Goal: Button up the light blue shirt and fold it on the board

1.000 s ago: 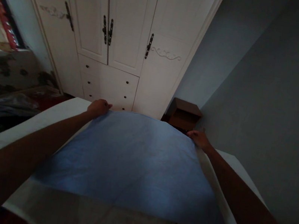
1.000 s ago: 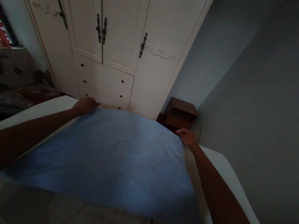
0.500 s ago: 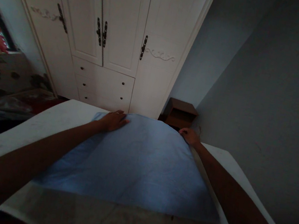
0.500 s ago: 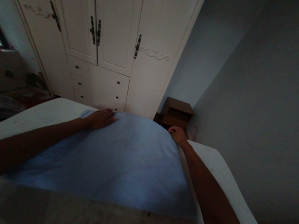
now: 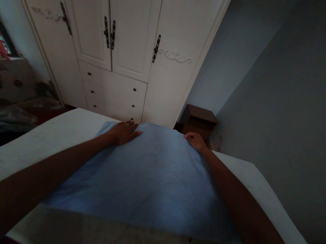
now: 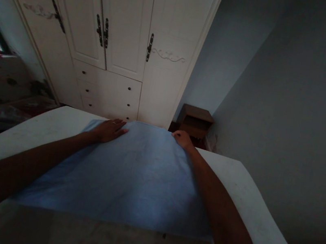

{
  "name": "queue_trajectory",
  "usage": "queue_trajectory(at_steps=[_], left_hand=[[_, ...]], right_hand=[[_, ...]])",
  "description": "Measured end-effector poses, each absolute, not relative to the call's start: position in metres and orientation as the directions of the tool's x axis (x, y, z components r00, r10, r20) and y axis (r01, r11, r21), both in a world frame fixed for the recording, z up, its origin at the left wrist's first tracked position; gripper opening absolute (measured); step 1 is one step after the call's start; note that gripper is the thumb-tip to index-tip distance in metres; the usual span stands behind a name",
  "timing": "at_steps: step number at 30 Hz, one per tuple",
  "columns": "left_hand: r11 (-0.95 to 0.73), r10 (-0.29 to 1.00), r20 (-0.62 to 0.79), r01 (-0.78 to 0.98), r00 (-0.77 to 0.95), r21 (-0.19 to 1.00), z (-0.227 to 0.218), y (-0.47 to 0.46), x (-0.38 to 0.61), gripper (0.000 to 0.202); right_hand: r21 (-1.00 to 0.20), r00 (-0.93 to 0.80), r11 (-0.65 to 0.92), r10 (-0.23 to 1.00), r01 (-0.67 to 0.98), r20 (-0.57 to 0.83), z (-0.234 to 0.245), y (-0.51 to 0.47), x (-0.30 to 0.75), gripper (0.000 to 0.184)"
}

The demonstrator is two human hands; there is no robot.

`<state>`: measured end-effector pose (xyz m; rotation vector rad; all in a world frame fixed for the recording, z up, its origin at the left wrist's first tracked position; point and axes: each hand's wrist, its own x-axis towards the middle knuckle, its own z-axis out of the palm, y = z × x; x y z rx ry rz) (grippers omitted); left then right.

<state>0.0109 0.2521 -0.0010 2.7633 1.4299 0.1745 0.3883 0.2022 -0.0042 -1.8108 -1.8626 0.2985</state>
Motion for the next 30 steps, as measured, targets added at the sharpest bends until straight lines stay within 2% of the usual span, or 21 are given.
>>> queue_trajectory(at_steps=[4, 9, 14, 19, 22, 24, 25, 28, 30], left_hand=[[-0.577, 0.815, 0.103, 0.813, 0.57, 0.072, 0.0, 0.25, 0.011, 0.077], [-0.572, 0.819, 0.117, 0.816, 0.562, 0.086, 0.002, 0.247, 0.011, 0.078], [-0.56, 0.827, 0.109, 0.825, 0.551, 0.082, 0.003, 0.246, 0.013, 0.077], [-0.564, 0.824, 0.122, 0.823, 0.554, 0.072, 0.002, 0.249, 0.012, 0.076], [-0.577, 0.811, 0.167, 0.814, 0.561, 0.064, 0.002, 0.248, 0.012, 0.07], [-0.564, 0.806, 0.238, 0.825, 0.542, 0.031, 0.005, 0.244, 0.012, 0.064], [-0.542, 0.806, 0.285, 0.84, 0.519, 0.003, 0.007, 0.241, 0.012, 0.06], [-0.478, 0.793, 0.383, 0.873, 0.474, -0.092, 0.015, 0.227, 0.012, 0.05], [-0.477, 0.781, 0.389, 0.868, 0.49, -0.136, 0.022, 0.218, 0.012, 0.047]], right_hand=[[-0.468, 0.089, 0.007, 0.979, 0.884, 0.182, -0.004, 0.2, 0.396, 0.041], [-0.387, 0.157, -0.085, 0.975, 0.918, 0.157, -0.005, 0.196, 0.406, 0.036], [-0.317, 0.192, -0.111, 0.952, 0.942, 0.238, -0.003, 0.189, 0.408, 0.039], [-0.248, 0.081, 0.014, 0.926, 0.969, 0.369, 0.003, 0.167, 0.4, 0.039], [-0.192, -0.13, 0.208, 0.925, 0.959, 0.356, 0.003, 0.148, 0.397, 0.039], [-0.211, -0.229, 0.302, 0.922, 0.93, 0.312, 0.003, 0.136, 0.397, 0.043], [-0.246, -0.226, 0.304, 0.927, 0.921, 0.3, 0.004, 0.13, 0.398, 0.045], [-0.35, -0.107, 0.219, 0.944, 0.911, 0.311, 0.011, 0.109, 0.398, 0.053], [-0.363, -0.098, 0.212, 0.946, 0.908, 0.308, 0.016, 0.09, 0.395, 0.055]])
